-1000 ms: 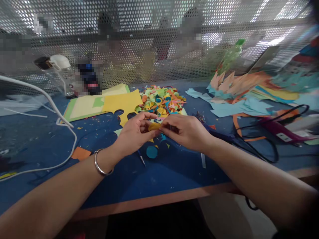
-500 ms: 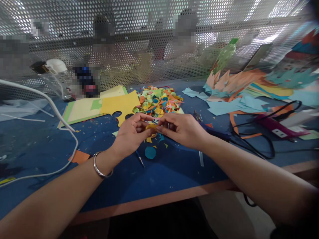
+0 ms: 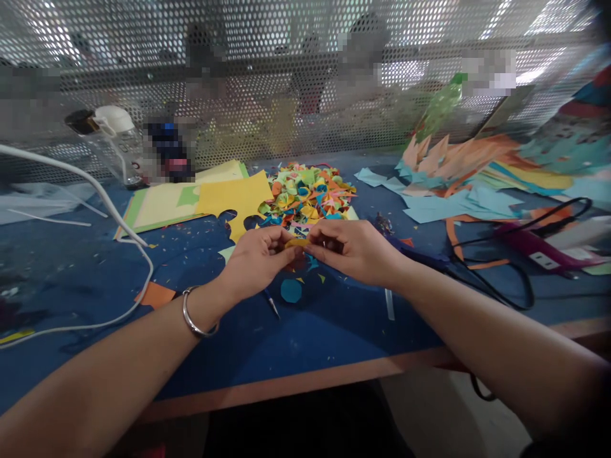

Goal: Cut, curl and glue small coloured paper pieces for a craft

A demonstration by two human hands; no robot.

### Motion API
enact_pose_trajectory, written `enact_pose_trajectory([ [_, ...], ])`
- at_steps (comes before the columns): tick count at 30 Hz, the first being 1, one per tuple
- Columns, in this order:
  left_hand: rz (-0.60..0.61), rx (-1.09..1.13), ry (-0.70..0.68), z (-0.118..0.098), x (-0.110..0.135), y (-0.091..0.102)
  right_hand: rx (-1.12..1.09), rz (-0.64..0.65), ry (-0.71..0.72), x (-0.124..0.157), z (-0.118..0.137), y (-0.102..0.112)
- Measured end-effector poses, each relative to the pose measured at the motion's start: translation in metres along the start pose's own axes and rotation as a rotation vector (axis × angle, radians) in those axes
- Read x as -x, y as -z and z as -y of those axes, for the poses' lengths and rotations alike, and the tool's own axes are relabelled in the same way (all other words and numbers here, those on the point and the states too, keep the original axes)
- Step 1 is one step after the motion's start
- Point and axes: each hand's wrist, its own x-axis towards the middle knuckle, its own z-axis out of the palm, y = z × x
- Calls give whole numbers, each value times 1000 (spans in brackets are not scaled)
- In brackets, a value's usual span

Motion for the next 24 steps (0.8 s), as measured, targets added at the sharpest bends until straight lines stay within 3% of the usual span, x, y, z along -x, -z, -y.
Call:
enact_pose_trajectory([
  [11, -34, -139, -109, -2, 5, -4, -8, 21, -17, 0, 6, 4],
  [20, 17, -113, -19, -2, 5, -2, 25, 58, -15, -1, 4, 3],
  [24, 0, -182, -42, 0, 5, 1, 32, 68, 2, -1, 3, 3],
])
